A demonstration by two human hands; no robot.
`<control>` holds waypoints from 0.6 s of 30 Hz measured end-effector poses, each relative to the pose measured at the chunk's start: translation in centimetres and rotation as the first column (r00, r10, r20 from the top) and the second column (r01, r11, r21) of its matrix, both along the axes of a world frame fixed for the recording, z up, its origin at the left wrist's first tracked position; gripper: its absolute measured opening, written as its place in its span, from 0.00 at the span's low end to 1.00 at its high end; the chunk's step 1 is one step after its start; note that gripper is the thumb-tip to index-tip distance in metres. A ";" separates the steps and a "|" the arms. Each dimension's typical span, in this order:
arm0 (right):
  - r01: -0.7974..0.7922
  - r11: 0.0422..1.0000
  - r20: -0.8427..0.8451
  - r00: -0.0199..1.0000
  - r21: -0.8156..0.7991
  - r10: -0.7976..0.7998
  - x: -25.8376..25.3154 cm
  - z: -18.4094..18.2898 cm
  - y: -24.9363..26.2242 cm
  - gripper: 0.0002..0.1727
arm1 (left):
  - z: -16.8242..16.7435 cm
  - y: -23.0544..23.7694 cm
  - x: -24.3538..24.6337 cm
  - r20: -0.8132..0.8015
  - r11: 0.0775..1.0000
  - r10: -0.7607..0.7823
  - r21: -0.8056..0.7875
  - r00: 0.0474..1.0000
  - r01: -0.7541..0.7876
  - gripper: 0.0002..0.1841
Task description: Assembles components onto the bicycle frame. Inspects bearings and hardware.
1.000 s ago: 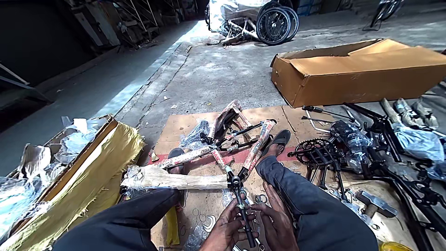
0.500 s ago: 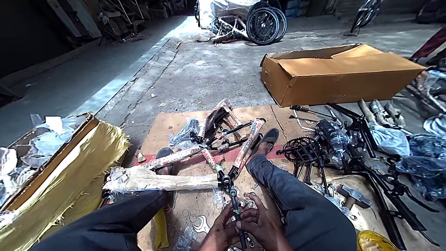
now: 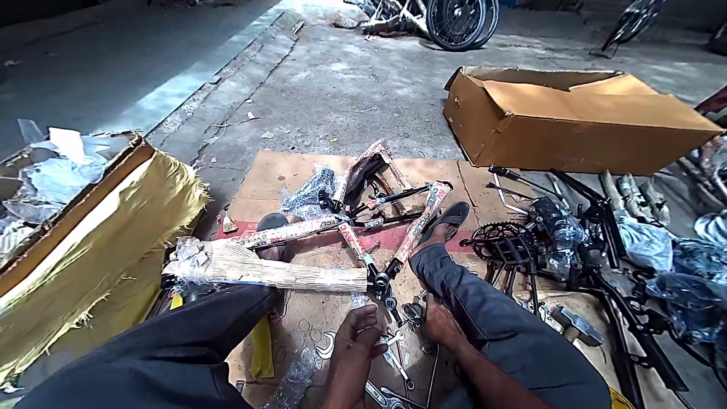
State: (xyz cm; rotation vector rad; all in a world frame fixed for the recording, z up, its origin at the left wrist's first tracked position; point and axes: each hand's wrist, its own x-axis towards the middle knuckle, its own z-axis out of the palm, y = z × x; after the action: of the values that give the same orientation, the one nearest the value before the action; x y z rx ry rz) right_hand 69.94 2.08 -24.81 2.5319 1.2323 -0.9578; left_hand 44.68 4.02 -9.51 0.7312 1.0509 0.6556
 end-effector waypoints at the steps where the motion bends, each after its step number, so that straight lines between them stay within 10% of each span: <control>1: 0.008 1.000 0.002 1.000 0.002 -0.008 -0.1 -0.8 0.3 0.51 | 0.2 0.0 -0.2 0.003 1.000 -0.005 0.009 1.000 0.005 0.17; 18: 0.173 0.952 -0.040 0.985 0.251 -0.169 0.0 -7.3 6.9 0.41 | -2.0 0.2 1.0 -0.046 0.983 -0.144 -0.124 0.989 0.137 0.17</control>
State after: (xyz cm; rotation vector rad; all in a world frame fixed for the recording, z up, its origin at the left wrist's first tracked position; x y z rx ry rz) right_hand 69.89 9.00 -32.06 2.8760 1.2275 -0.9107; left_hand 45.70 4.25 -11.50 0.7142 1.0689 0.4488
